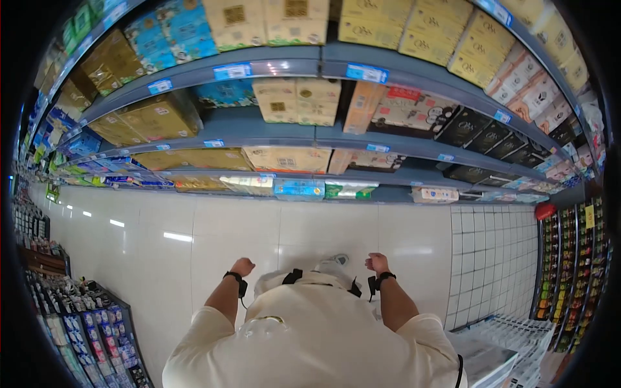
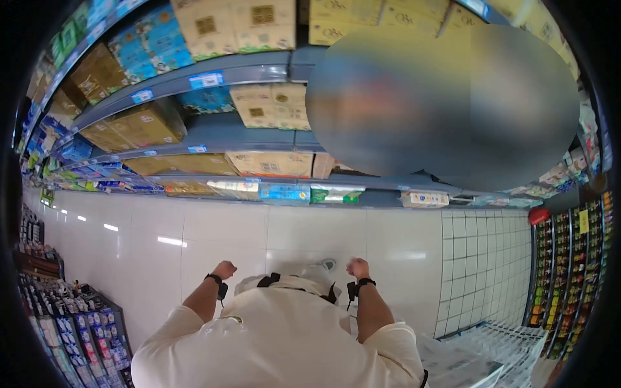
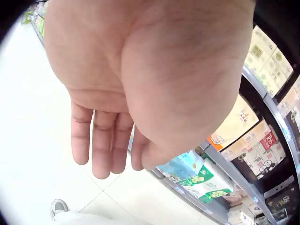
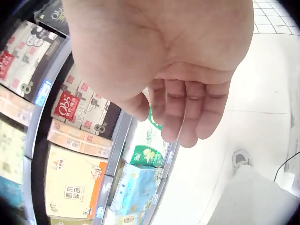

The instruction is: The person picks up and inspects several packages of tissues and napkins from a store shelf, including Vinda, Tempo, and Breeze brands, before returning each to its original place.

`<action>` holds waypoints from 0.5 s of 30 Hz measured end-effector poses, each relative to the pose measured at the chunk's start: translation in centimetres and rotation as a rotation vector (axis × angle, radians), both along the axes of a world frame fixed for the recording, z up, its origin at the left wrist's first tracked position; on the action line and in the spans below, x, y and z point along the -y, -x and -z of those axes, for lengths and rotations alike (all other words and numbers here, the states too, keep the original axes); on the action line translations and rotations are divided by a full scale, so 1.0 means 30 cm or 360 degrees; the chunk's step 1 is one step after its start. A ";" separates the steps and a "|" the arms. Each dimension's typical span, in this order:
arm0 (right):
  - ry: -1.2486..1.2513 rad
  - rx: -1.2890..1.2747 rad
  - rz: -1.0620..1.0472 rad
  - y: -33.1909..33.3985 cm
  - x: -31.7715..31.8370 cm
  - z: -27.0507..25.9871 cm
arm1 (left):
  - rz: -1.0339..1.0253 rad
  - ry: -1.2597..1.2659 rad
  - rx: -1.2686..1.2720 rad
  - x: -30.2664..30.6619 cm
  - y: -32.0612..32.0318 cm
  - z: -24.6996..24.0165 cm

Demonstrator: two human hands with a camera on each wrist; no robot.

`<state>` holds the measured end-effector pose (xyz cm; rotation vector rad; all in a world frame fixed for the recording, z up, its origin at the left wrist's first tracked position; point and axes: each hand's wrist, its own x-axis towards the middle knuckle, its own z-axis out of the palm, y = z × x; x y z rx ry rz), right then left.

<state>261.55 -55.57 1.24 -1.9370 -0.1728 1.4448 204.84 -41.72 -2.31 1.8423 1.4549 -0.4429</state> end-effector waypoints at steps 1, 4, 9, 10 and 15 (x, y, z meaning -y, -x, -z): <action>0.0017 0.0030 -0.0019 0.041 -0.014 -0.002 | -0.0221 0.0114 0.0075 0.006 0.018 -0.058; 0.0015 0.0059 -0.0085 0.183 -0.053 -0.006 | -0.0505 0.0240 0.0215 0.064 0.140 -0.103; -0.0047 0.0120 -0.0253 0.436 -0.124 0.005 | -0.0578 -0.0038 0.0297 0.216 0.471 -0.022; -0.0075 0.0129 -0.0313 0.484 -0.145 0.019 | -0.0690 0.0165 0.0225 0.232 0.529 -0.037; -0.0135 0.0064 -0.0506 0.763 -0.289 0.025 | -0.0949 0.0157 0.0240 0.381 0.806 -0.042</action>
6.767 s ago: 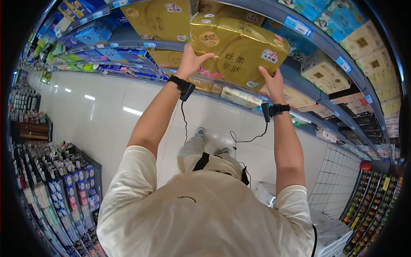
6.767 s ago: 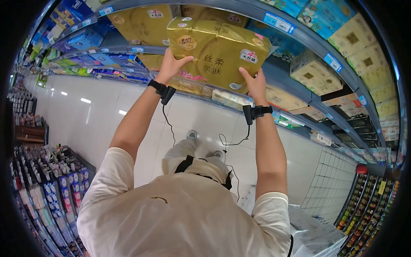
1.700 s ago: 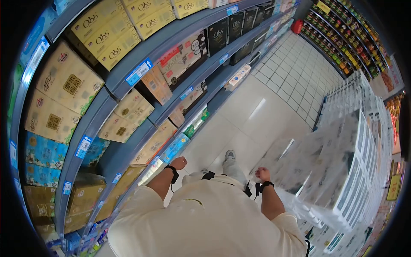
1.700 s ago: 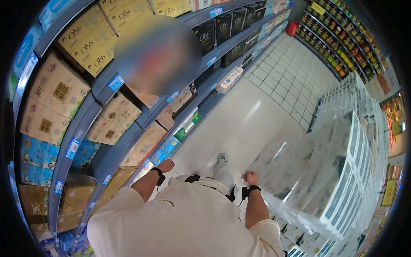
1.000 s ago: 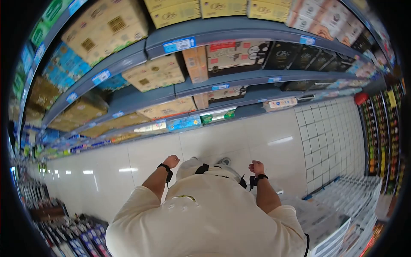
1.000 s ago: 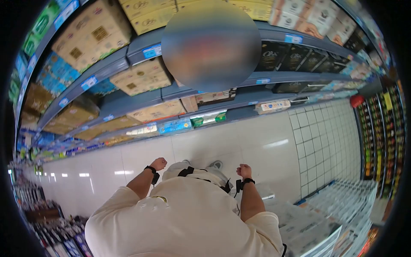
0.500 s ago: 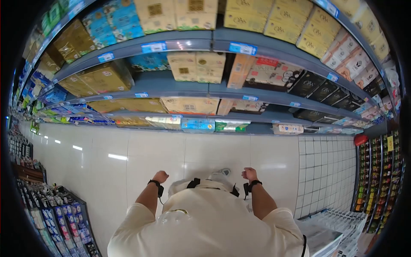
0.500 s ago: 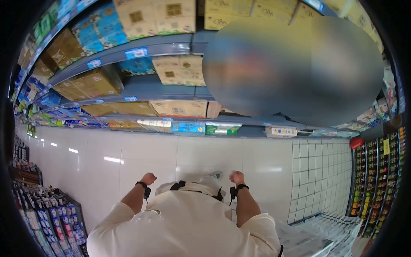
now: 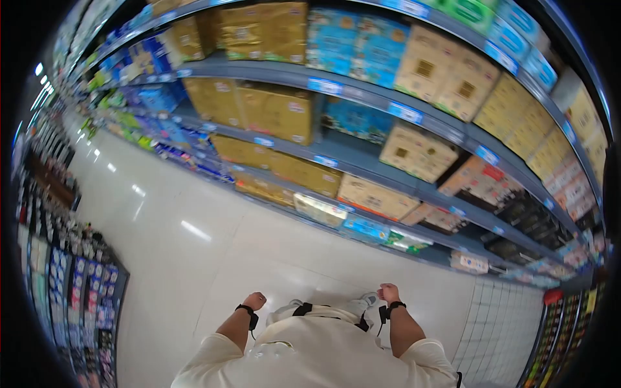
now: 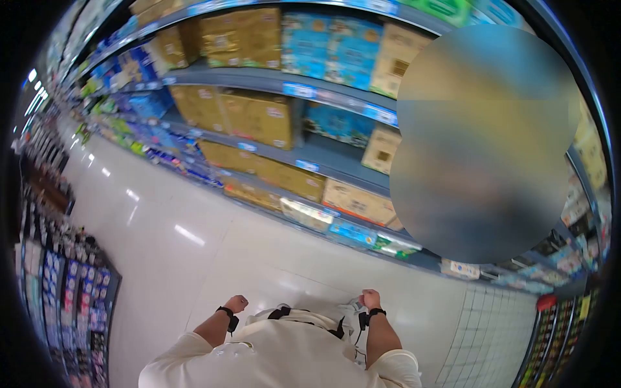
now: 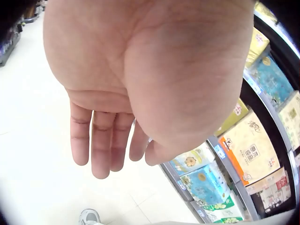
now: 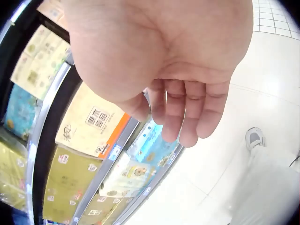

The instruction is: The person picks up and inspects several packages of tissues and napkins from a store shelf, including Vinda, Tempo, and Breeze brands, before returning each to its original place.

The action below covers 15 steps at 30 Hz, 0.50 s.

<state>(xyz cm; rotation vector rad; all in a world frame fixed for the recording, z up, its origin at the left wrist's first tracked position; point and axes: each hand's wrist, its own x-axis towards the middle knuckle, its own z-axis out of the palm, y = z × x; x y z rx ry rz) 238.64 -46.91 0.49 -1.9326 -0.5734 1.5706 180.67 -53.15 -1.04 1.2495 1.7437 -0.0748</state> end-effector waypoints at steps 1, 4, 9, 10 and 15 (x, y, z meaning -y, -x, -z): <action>0.0010 0.0034 -0.0026 0.061 -0.029 -0.018 | -0.0071 -0.0005 -0.0006 0.033 0.045 -0.007; 0.0006 0.0089 -0.0188 0.240 -0.128 -0.030 | -0.0164 0.0141 0.0014 0.112 0.155 -0.042; 0.0037 0.0100 -0.0503 0.484 -0.308 -0.048 | -0.0366 0.0107 0.0054 0.260 0.274 -0.005; 0.0034 0.0101 -0.0543 0.524 -0.347 -0.049 | -0.0450 0.0022 0.0041 0.295 0.280 0.016; 0.0053 0.0104 -0.0827 0.738 -0.572 -0.008 | -0.0681 0.0051 0.0035 0.337 0.307 0.004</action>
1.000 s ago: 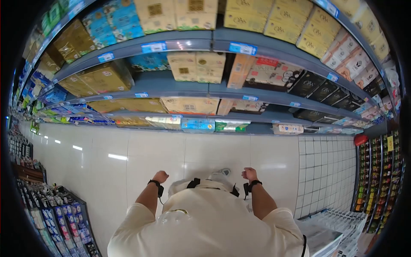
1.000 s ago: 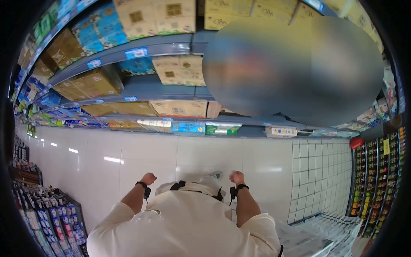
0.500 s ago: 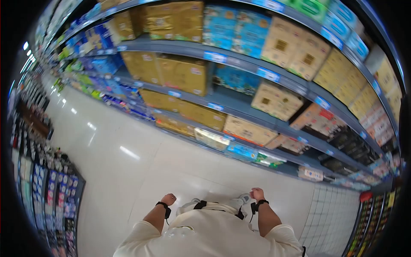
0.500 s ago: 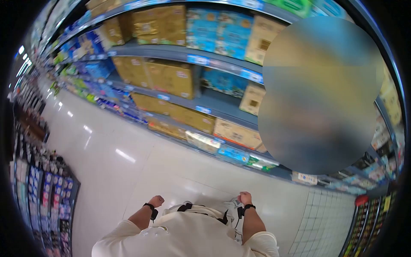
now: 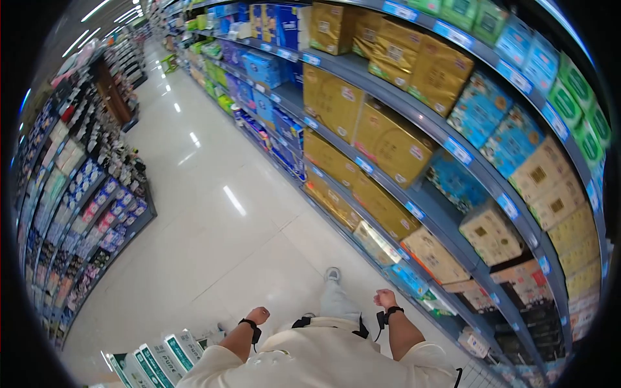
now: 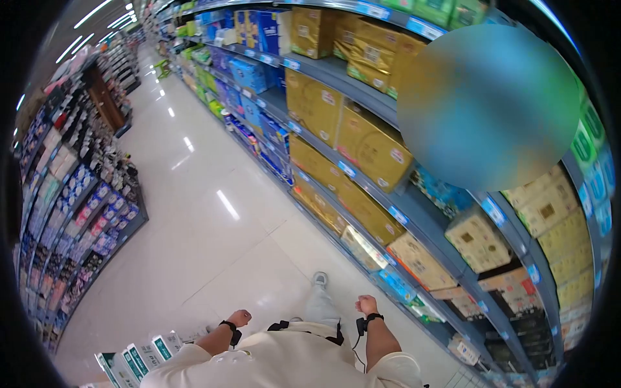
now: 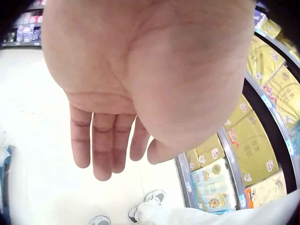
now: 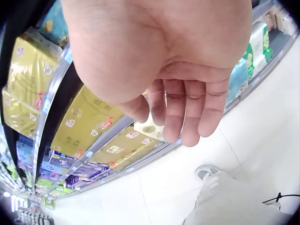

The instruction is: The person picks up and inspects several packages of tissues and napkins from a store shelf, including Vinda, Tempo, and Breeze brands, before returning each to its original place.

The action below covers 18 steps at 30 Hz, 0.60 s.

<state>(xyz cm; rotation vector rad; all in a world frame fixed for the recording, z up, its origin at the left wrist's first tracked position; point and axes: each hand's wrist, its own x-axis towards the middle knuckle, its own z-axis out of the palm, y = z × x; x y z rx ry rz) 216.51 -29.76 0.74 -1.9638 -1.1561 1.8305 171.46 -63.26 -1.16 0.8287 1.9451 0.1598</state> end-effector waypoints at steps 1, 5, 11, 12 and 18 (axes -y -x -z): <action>0.0021 0.0004 -0.0061 0.043 -0.055 0.017 | -0.0058 -0.0012 -0.0013 0.005 0.002 0.004; 0.0043 0.0063 -0.0285 0.235 -0.289 0.064 | -0.0350 -0.0019 0.0039 0.008 0.028 0.009; 0.0123 0.0015 -0.0621 0.563 -0.603 0.075 | -0.0827 0.0047 0.0053 -0.056 0.075 -0.023; 0.0119 0.0021 -0.0656 0.611 -0.648 0.079 | -0.0966 0.0041 0.0087 -0.085 0.075 -0.031; 0.0168 -0.0033 -0.0863 0.869 -0.867 0.074 | -0.1213 0.0068 0.0116 -0.200 0.085 -0.057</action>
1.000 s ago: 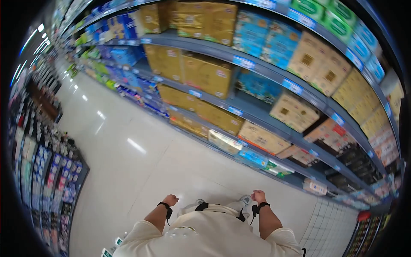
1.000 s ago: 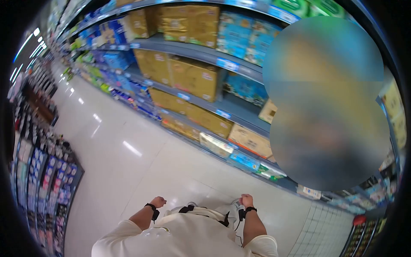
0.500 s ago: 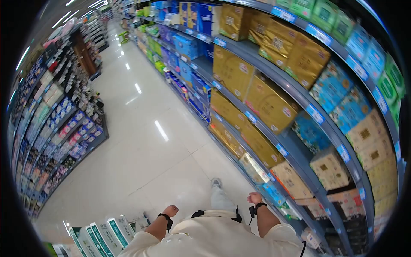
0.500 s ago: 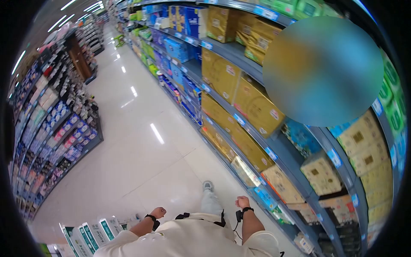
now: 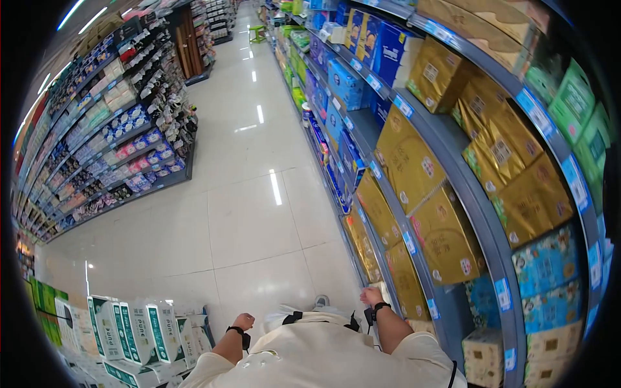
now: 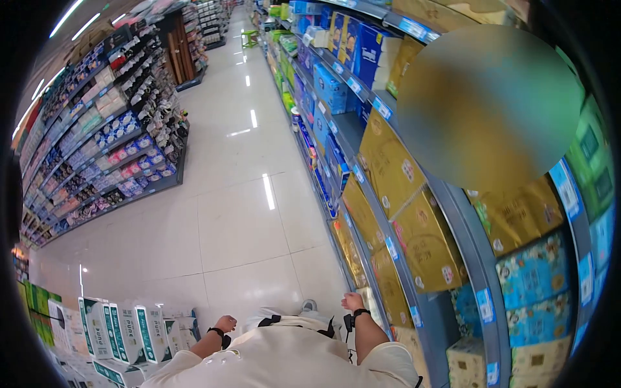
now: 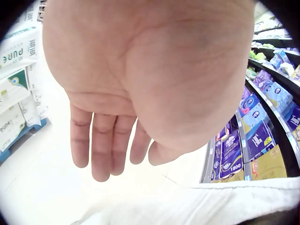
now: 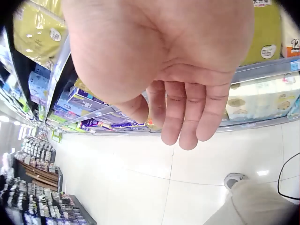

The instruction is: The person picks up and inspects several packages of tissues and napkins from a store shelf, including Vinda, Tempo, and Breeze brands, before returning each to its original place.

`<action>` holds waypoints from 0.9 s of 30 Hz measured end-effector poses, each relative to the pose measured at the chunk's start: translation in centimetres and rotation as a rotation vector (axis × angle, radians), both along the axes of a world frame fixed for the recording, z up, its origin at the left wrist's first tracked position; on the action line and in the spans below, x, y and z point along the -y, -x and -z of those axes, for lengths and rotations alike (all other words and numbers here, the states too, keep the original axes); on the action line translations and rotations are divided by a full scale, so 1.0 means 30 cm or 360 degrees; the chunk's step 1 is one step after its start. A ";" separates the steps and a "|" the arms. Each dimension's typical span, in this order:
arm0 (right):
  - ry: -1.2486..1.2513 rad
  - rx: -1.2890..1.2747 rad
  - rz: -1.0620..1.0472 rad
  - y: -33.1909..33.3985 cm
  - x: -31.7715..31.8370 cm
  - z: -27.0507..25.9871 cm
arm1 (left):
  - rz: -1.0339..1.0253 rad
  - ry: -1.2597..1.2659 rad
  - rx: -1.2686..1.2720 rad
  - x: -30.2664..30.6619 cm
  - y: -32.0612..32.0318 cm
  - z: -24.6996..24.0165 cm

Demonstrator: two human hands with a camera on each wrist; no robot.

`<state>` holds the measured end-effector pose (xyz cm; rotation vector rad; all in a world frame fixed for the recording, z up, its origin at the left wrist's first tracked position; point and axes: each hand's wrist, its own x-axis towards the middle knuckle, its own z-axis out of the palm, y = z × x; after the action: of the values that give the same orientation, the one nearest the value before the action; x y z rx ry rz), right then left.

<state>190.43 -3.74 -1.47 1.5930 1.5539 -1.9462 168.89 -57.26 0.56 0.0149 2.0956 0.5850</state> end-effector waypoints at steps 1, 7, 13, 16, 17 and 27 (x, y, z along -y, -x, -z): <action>0.0009 -0.0033 -0.0016 0.035 -0.023 -0.004 | -0.0048 -0.0018 -0.0009 -0.019 0.002 0.000; 0.0016 0.0026 -0.0266 0.269 -0.141 0.025 | -0.0300 -0.0023 0.0070 -0.099 0.038 0.003; 0.0024 0.0058 -0.0366 0.553 -0.217 0.043 | -0.0447 -0.0022 0.0160 -0.167 0.209 0.023; 0.0021 0.0064 -0.0388 0.726 -0.257 0.065 | -0.0501 -0.0031 0.0178 -0.189 0.377 0.047; 0.0013 0.0057 -0.0392 0.791 -0.273 0.072 | -0.0512 -0.0026 0.0167 -0.196 0.447 0.056; -0.0051 -0.0023 -0.0228 1.557 -0.373 -0.016 | -0.0426 -0.0196 0.0022 -0.306 1.331 0.055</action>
<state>143.72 7.46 -0.98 1.4391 1.6632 -1.8704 128.97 -48.09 -1.09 -0.2012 2.0601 0.8716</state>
